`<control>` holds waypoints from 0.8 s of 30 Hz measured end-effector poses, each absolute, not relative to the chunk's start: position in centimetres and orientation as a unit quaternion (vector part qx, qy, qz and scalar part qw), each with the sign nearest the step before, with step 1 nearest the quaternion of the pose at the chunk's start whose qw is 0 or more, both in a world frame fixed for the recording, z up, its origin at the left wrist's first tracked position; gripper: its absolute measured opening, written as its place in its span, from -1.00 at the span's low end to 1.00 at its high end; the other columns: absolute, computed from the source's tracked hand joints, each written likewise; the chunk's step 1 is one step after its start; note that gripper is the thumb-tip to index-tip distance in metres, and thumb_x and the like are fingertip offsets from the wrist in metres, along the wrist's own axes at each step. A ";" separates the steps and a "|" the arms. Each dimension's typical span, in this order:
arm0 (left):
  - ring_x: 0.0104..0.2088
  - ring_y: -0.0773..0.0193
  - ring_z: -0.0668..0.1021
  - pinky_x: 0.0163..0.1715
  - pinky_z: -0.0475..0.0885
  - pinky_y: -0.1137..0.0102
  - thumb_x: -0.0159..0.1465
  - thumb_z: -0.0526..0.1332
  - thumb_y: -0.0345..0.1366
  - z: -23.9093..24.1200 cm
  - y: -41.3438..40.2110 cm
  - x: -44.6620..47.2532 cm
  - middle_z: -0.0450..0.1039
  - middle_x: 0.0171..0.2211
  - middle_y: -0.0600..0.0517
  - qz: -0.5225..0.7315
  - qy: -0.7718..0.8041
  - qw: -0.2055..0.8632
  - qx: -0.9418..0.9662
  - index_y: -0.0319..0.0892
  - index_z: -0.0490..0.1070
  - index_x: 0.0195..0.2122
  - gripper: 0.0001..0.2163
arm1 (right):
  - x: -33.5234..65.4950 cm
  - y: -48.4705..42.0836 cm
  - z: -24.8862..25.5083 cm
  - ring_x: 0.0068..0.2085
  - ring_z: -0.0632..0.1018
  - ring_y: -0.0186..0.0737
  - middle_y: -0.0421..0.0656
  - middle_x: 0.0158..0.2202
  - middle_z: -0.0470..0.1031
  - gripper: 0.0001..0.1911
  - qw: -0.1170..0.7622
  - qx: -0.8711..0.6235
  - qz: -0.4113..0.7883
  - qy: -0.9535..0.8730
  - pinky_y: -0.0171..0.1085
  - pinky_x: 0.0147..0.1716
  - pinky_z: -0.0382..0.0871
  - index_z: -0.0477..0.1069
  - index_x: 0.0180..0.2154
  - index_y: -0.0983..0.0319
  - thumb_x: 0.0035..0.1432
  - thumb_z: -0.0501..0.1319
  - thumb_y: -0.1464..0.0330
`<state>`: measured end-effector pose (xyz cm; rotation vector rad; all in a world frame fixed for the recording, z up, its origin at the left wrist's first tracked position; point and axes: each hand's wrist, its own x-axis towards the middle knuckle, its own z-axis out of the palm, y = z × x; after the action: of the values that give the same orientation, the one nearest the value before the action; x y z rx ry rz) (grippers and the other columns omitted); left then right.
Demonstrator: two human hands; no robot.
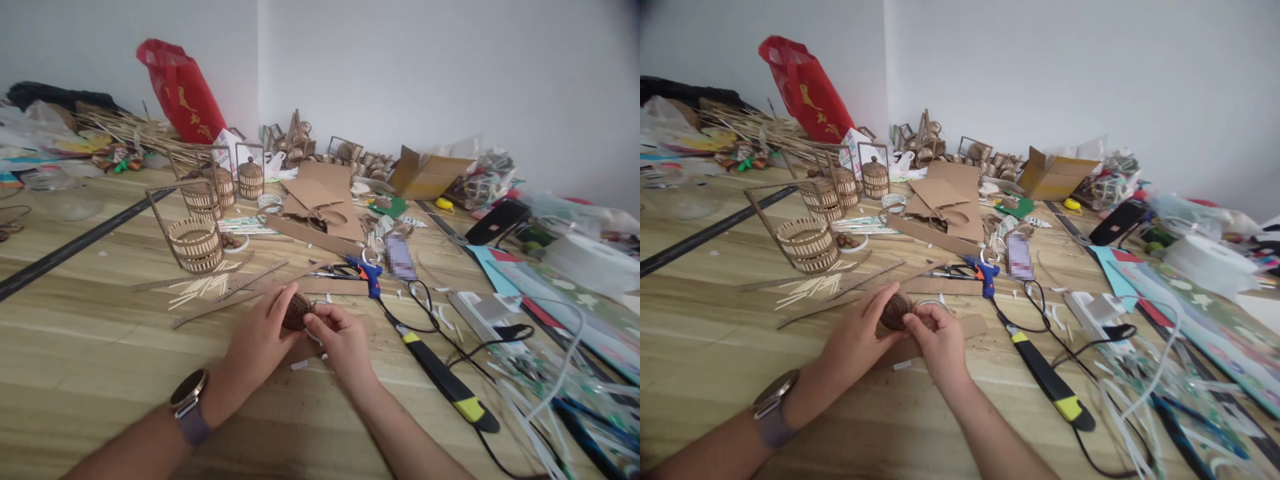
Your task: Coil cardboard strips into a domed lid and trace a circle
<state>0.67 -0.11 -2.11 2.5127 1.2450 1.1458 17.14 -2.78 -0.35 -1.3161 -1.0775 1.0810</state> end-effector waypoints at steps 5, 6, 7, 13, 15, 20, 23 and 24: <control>0.05 -0.05 0.57 -0.04 0.54 0.10 0.25 0.28 -0.34 -2.0 -0.2 0.8 0.46 0.09 -0.18 0.381 0.405 0.062 0.829 -0.10 0.10 0.27 -0.41 | 17.0 -2.7 -0.5 -0.51 0.33 -0.30 -0.25 -0.58 0.40 -0.73 0.538 -0.552 0.419 -0.480 -0.32 -0.51 0.22 0.48 -0.54 0.20 -0.11 0.42 0.15; 0.04 -0.04 0.58 -0.06 0.55 0.11 0.25 0.27 -0.34 -2.0 -0.2 0.9 0.47 0.08 -0.18 0.382 0.405 0.063 0.828 -0.10 0.11 0.26 -0.43 | 16.9 -2.7 -0.5 -0.53 0.31 -0.32 -0.27 -0.60 0.37 -0.72 0.537 -0.552 0.415 -0.485 -0.32 -0.52 0.20 0.47 -0.55 0.20 -0.11 0.42 0.16; 0.02 -0.03 0.58 -0.07 0.55 0.12 0.26 0.26 -0.33 -1.9 -0.3 1.0 0.48 0.07 -0.18 0.386 0.403 0.063 0.827 -0.11 0.13 0.25 -0.45 | 16.9 -2.8 -0.4 -0.54 0.30 -0.33 -0.28 -0.61 0.35 -0.72 0.535 -0.551 0.411 -0.492 -0.32 -0.53 0.20 0.46 -0.56 0.20 -0.11 0.43 0.16; 0.05 0.00 0.57 0.02 0.50 0.14 0.26 0.26 -0.24 -0.4 0.1 0.2 0.51 0.03 -0.16 0.424 0.405 0.112 0.802 -0.13 0.26 0.14 -0.58 | 17.8 -2.5 0.0 -0.45 0.48 -0.22 -0.18 -0.49 0.55 -0.76 0.522 -0.525 0.376 -0.557 -0.29 -0.44 0.34 0.58 -0.47 0.18 0.03 0.36 0.14; 0.03 0.00 0.57 0.00 0.51 0.16 0.24 0.28 -0.19 0.5 0.5 -0.4 0.52 0.03 -0.15 0.430 0.441 0.167 0.770 -0.14 0.30 0.12 -0.56 | 18.4 -2.2 -0.3 -0.37 0.55 -0.15 -0.13 -0.40 0.62 -0.76 0.520 -0.544 0.334 -0.568 -0.25 -0.36 0.39 0.62 -0.35 0.16 0.12 0.29 0.15; -0.04 0.02 0.59 -0.02 0.50 0.16 0.18 0.30 -0.04 1.9 1.3 -1.5 0.51 0.01 -0.09 0.447 0.502 0.287 0.683 -0.12 0.35 0.10 -0.51 | 19.4 -1.3 -1.6 -0.23 0.58 -0.08 -0.09 -0.30 0.63 -0.81 0.453 -0.546 0.187 -0.679 -0.16 -0.19 0.39 0.59 -0.27 0.17 0.23 0.19 0.33; -0.05 0.03 0.59 0.00 0.48 0.15 0.16 0.32 -0.05 1.8 1.5 -1.7 0.49 0.00 -0.07 0.467 0.506 0.321 0.650 -0.11 0.33 0.12 -0.47 | 19.4 -1.4 -1.7 -0.17 0.54 -0.07 -0.07 -0.26 0.61 -0.83 0.373 -0.526 0.125 -0.754 -0.13 -0.13 0.32 0.56 -0.27 0.18 0.25 0.18 0.40; -0.05 0.03 0.59 0.00 0.48 0.14 0.15 0.33 -0.06 1.7 1.6 -1.7 0.49 -0.01 -0.08 0.472 0.507 0.326 0.643 -0.11 0.32 0.12 -0.46 | 19.3 -1.5 -1.6 -0.19 0.53 -0.06 -0.08 -0.28 0.60 -0.86 0.340 -0.533 0.110 -0.767 -0.13 -0.14 0.29 0.55 -0.29 0.18 0.25 0.20 0.40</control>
<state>-1.75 1.58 1.70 1.6852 1.3275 1.2372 19.28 -1.47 -1.62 -1.3868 -1.9963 0.2866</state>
